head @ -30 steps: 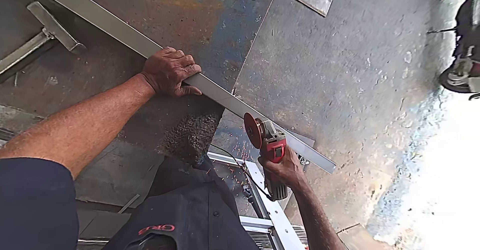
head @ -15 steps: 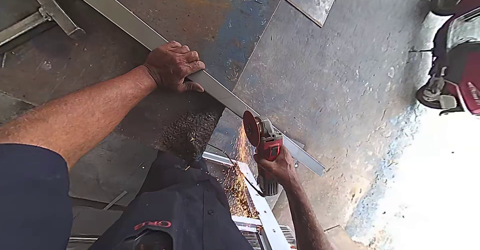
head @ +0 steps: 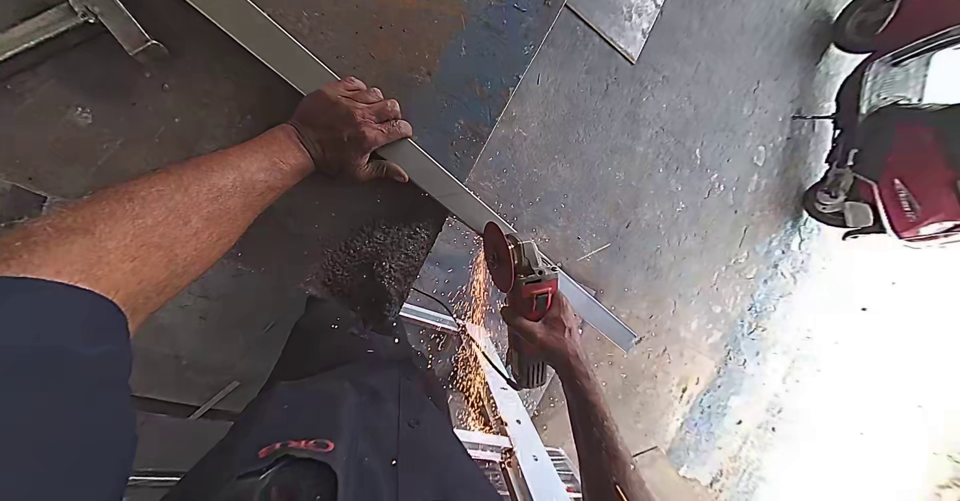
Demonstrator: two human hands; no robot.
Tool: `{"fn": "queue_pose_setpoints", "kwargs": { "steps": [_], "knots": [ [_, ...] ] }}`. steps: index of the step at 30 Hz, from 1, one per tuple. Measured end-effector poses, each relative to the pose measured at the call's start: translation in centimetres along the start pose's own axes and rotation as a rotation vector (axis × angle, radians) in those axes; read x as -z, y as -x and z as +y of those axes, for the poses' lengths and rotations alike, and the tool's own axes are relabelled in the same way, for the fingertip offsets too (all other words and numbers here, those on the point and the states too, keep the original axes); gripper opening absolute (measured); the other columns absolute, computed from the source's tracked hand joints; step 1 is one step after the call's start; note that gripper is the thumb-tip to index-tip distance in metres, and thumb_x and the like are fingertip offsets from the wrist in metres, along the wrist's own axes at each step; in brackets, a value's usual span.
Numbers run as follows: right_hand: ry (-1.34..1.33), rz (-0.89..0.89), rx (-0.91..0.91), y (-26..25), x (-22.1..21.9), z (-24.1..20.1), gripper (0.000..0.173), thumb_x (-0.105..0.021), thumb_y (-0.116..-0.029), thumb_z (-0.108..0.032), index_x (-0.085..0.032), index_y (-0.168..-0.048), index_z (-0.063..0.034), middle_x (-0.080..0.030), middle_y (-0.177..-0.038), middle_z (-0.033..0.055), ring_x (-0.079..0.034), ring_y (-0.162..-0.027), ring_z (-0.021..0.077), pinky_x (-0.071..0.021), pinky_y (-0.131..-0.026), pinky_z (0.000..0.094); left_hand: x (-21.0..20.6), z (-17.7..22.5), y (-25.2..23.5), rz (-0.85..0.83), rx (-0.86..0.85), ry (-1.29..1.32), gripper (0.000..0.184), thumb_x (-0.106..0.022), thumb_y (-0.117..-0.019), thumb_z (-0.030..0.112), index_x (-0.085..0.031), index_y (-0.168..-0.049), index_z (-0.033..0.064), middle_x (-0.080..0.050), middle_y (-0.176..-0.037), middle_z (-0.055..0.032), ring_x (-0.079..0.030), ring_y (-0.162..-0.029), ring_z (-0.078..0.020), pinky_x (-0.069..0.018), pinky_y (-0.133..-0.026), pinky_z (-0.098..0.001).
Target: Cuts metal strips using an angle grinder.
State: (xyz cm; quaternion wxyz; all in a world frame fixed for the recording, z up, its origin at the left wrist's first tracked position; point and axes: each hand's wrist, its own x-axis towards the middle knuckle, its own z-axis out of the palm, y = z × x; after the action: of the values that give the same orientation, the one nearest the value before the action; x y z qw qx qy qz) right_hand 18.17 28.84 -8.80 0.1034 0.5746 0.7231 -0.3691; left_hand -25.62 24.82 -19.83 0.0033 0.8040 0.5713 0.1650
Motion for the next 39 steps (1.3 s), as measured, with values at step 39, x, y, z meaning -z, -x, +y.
{"fn": "queue_pose_setpoints", "kwargs": {
  "steps": [39],
  "knots": [
    [0.025,-0.012,-0.059,-0.1,-0.5,-0.3,0.072,-0.084,-0.0661,-0.043,-0.063,-0.121,-0.0023,-0.072,-0.100,0.0078,-0.070,-0.093,0.0157,-0.0569,-0.086,0.0417,-0.3,-0.3,0.1,-0.002,-0.021,0.003,0.086,-0.025,-0.0968,0.079,-0.066,-0.124,0.0083,-0.069,-0.107,-0.0169,-0.067,-0.098,-0.0362,-0.0508,-0.086,-0.0517]
  ]
}}
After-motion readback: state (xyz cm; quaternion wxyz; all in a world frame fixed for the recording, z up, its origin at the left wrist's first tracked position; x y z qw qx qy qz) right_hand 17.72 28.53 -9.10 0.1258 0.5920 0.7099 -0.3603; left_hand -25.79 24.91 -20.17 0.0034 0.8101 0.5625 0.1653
